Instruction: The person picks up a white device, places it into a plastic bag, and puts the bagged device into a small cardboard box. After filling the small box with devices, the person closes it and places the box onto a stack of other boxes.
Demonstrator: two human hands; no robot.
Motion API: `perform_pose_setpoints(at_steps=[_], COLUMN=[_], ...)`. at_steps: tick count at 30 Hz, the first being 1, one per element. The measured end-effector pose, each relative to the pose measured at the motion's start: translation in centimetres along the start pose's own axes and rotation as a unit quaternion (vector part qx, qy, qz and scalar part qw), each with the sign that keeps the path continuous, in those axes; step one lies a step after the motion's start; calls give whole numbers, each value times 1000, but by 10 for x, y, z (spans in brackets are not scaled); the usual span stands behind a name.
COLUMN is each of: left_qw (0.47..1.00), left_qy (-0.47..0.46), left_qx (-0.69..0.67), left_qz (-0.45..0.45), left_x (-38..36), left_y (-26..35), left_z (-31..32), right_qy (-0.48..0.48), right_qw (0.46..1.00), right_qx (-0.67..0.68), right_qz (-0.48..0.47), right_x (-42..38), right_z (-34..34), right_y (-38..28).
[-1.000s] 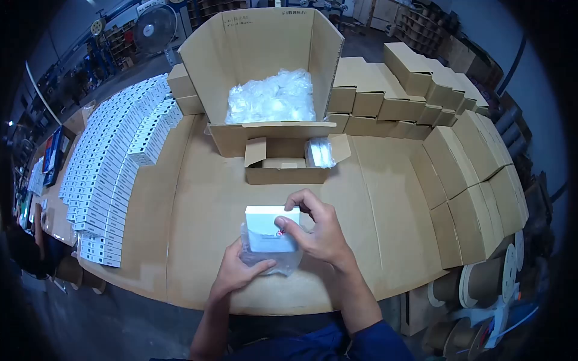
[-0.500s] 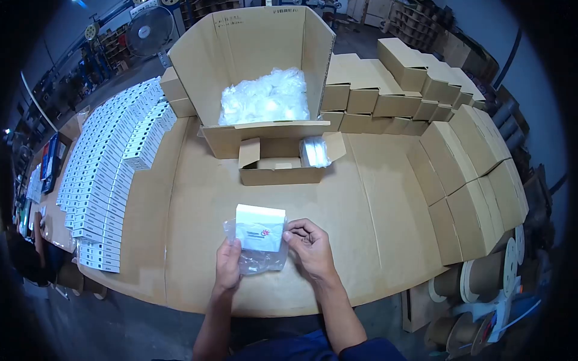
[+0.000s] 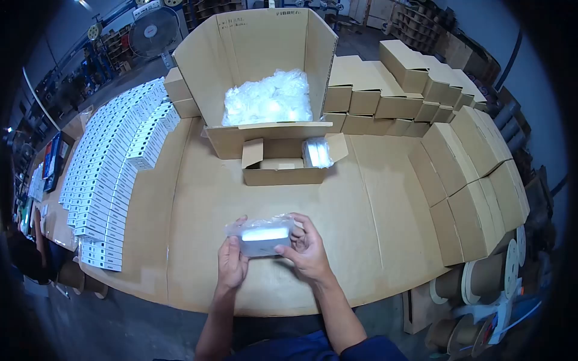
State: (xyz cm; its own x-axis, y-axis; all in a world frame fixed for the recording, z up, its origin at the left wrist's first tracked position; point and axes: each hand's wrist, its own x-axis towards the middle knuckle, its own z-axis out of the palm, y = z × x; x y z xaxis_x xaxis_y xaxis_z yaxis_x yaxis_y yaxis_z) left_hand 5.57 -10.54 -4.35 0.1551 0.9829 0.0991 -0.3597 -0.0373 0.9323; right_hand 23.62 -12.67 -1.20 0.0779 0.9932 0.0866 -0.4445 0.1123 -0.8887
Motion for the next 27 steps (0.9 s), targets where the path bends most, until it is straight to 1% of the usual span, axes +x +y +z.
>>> perform_pose_setpoints(at_steps=[1, 2, 4, 5, 6, 7, 9, 10, 13, 14, 15, 17, 19, 21, 22, 25, 26, 27], left_qw=[1000, 1000, 994, 996, 994, 987, 991, 992, 989, 989, 988, 988, 989, 989, 989, 985, 986, 986], left_qy=[-6, -18, -41, -44, -46, -47, -29, -19, 27, 34, 41, 47, 42, 35, 32, 48, 49, 49], left_qx=[-14, 24, 99, 66, 32, -2, -11, -16, -44, -45, -46, -43, -35, -48, -54, -89, -88, -86], left_qz=[-2, 7, 24, -36, -95, -153, -133, -126, -135, -138, -140, -140, -138, -133, -130, -138, -136, -135], left_x=[1, -1, -2, -3, -4, -3, -1, -2, 1, 3, 5, 6, 7, 7, 7, 7, 6, 6], left_y=[0, 1, 25, 24, 21, 19, 15, 13, 13, 13, 14, 14, 13, 11, 10, 11, 10, 9], left_z=[1, 2, 16, 14, 11, 8, 5, 4, 7, 7, 7, 6, 5, 6, 7, 6, 4, 3], right_qy=[10, 15, -21, -40, -31, -43, -67, -39, 76, 103, 69, -2, -95, -142, -127, -67, -75, -80], right_qw=[1000, 997, 997, 996, 994, 993, 987, 990, 991, 994, 995, 980, 956, 933, 929, 968, 956, 956], right_qx=[-25, -54, -71, -80, -92, -110, -146, -128, -94, -28, -51, -96, -241, -327, -341, -241, -283, -280], right_qz=[14, 49, 38, 33, 42, 31, 10, 55, 59, 11, -51, -173, -135, -44, -68, 5, 3, 12], right_x=[-1, -2, -3, -4, -5, -5, -2, -5, -3, 1, 3, 6, 6, 4, 6, 5, 5, 5], right_z=[2, -3, -6, -6, -3, -5, -9, -9, -4, 0, -2, -9, -12, -7, -7, -4, -4, -5], right_y=[0, 4, 5, 5, 4, 3, -1, -4, -8, -9, -8, -7, -17, -27, -24, -18, -24, -25])
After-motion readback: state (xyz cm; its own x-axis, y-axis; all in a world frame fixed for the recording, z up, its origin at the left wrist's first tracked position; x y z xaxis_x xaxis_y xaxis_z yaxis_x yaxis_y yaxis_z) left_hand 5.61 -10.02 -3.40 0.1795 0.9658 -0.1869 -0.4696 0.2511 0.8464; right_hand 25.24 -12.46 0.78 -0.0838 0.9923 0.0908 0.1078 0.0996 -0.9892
